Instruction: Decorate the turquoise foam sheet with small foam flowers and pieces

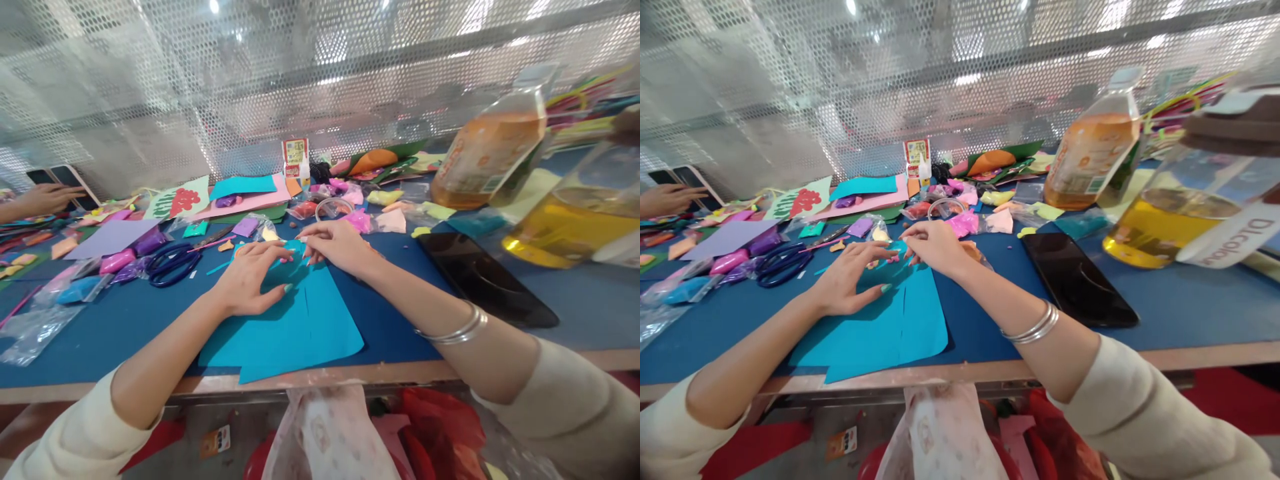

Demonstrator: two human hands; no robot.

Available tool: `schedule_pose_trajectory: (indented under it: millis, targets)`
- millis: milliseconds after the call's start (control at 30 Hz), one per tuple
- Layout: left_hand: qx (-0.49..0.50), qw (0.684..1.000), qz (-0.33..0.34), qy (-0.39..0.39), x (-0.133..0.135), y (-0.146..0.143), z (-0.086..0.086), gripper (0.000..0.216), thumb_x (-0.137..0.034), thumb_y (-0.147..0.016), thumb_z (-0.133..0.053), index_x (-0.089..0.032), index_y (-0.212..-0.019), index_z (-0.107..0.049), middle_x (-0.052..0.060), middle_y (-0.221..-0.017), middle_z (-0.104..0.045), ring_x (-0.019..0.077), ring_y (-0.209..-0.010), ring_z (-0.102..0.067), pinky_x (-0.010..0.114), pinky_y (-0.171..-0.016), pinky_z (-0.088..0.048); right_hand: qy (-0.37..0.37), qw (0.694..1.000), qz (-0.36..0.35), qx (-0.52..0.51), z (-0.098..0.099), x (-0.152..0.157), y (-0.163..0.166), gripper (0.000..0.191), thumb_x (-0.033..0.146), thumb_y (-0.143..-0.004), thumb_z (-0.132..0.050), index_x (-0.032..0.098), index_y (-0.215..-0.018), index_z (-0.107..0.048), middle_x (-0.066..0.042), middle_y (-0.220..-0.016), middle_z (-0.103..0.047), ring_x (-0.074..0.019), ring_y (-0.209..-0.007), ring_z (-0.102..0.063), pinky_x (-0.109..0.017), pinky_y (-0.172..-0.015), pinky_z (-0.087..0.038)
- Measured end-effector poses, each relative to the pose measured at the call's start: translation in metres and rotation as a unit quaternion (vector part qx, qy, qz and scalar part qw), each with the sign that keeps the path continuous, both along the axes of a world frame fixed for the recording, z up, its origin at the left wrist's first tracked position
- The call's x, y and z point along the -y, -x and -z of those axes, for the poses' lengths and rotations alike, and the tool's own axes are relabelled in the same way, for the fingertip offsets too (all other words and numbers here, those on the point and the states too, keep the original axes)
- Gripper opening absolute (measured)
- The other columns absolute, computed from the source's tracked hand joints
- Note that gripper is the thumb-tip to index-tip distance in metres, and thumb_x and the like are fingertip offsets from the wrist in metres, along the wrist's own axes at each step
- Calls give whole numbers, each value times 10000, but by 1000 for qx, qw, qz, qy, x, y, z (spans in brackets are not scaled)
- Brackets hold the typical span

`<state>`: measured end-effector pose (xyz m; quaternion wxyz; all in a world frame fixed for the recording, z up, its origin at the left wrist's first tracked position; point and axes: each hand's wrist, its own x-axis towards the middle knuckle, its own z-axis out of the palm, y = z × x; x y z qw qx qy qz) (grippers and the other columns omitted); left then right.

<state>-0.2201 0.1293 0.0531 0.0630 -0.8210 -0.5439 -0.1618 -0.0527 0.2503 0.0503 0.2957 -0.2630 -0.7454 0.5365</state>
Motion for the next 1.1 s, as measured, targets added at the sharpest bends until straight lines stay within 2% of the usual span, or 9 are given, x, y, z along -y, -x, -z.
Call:
schedule_pose_trajectory:
  millis: [133, 233, 467, 667, 733, 867, 1100]
  targets:
    - [-3, 1000, 27, 15, 2, -3, -1, 426, -360, -758, -530, -145, -1122, -477, 123, -1171, -574, 283, -1177, -456, 442, -940, -361, -63, 997, 18, 38, 3, -2, 0, 158, 74, -755, -513, 122, -829, -645, -41, -613, -662, -153, -613, -663, -230, -566, -535]
    - [24, 1000, 16, -5, 4, -3, -2, 364, -349, -762, -514, -163, -1074, -493, 109, -1135, -575, 263, -1094, -508, 425, -910, -386, -118, 990, 20, 71, 5, -2, 0, 206, 61, -737, -504, 117, -861, -658, -56, -680, -695, -171, -686, -677, -238, -605, -529]
    - [4, 1000, 25, 11, 4, -3, -1, 417, -322, -735, -513, -168, -1120, -463, 113, -1172, -551, 270, -1133, -482, 421, -917, -382, -188, 976, 25, 109, 3, -1, -1, 246, 77, -733, -515, 114, -920, -669, -55, -732, -708, -175, -718, -671, -232, -606, -507]
    - [9, 997, 30, -70, 9, -5, -3, 264, -247, -684, -500, -184, -940, -498, 85, -1007, -621, 259, -1051, -540, 412, -875, -380, -220, 968, 24, 117, 3, -1, -1, 230, 95, -741, -535, 120, -919, -678, -59, -780, -712, -179, -752, -666, -240, -633, -504]
    - [5, 997, 32, -64, 8, -5, -2, 293, -247, -681, -506, -181, -966, -500, 79, -997, -628, 259, -1033, -547, 411, -872, -383, -230, 966, 24, 115, 3, -1, -1, 217, 105, -747, -538, 120, -908, -682, -63, -809, -714, -183, -787, -665, -242, -653, -505]
    - [-5, 999, 29, -18, 4, -4, 0, 391, -274, -707, -503, -173, -1083, -473, 95, -1106, -604, 266, -1048, -536, 408, -880, -391, -234, 963, 23, 128, 0, 1, -1, 225, 100, -755, -524, 103, -912, -685, -76, -826, -715, -187, -803, -665, -247, -675, -506]
    - [-5, 1000, 11, 0, 1, -1, -1, 507, -311, -722, -524, -180, -1191, -384, 96, -1124, -617, 275, -1032, -542, 429, -862, -396, -237, 962, 17, 137, -2, 2, -2, 221, 108, -762, -522, 116, -910, -686, -68, -816, -717, -192, -805, -666, -252, -680, -506]
